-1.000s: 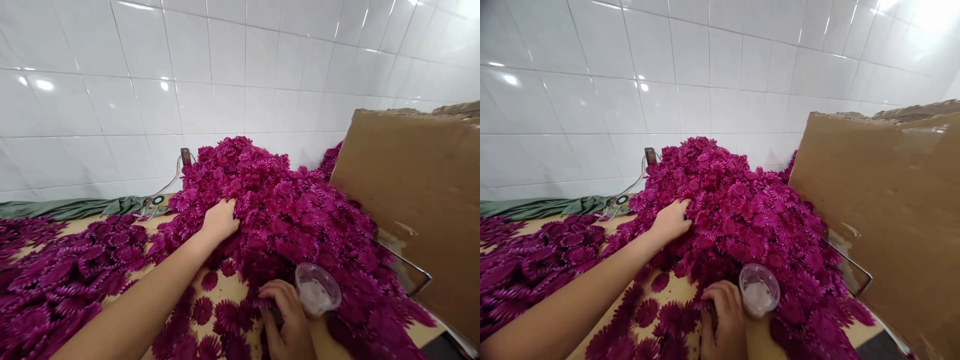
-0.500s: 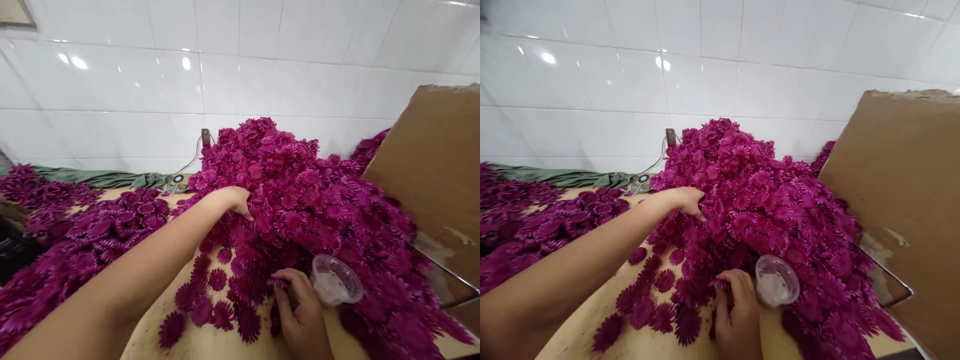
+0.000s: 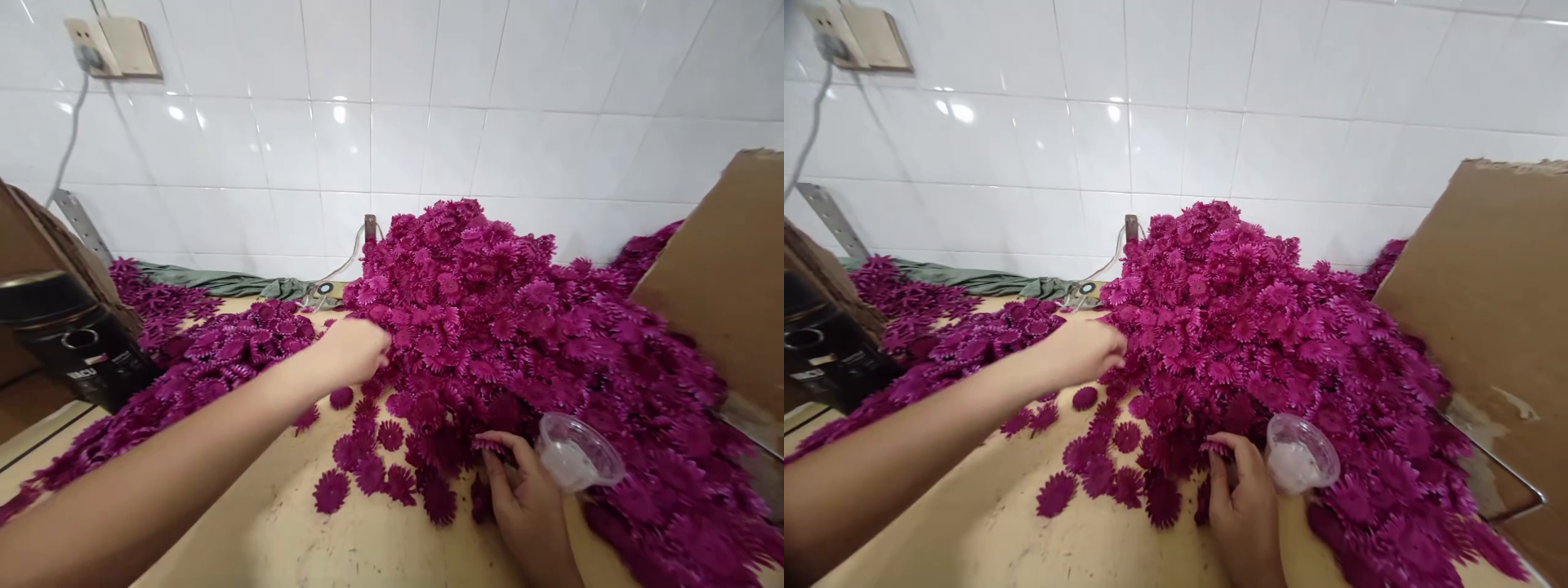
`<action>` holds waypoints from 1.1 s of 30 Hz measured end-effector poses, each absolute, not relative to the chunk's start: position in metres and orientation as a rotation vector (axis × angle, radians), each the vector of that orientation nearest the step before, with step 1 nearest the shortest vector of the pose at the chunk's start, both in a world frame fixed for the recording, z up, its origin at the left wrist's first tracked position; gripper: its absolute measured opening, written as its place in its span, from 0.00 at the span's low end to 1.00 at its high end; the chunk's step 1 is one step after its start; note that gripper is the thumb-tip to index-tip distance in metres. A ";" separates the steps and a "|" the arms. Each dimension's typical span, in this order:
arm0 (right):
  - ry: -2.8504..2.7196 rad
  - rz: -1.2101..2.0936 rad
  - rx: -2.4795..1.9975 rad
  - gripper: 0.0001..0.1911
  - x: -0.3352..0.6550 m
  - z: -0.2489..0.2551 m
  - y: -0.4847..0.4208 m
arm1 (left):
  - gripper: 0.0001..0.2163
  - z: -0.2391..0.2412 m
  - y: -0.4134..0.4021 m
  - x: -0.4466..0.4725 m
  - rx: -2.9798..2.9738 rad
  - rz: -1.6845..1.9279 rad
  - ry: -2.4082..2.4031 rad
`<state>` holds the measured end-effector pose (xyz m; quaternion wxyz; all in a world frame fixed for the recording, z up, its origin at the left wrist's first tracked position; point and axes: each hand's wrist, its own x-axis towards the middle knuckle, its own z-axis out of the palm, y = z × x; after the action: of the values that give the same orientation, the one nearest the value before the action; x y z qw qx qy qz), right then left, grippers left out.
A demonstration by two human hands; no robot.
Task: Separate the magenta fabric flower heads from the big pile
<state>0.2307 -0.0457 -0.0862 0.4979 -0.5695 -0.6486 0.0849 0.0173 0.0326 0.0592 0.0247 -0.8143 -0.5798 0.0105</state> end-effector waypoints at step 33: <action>-1.686 0.551 -1.243 0.16 0.155 -0.043 -0.040 | 0.16 -0.046 -0.044 0.034 -3.023 -1.830 -2.002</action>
<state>0.1549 -0.0401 -0.0427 0.4686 -0.5068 -0.6878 0.2247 0.0345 -0.0443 -0.0456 -0.4437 -0.6671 -0.4418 -0.4038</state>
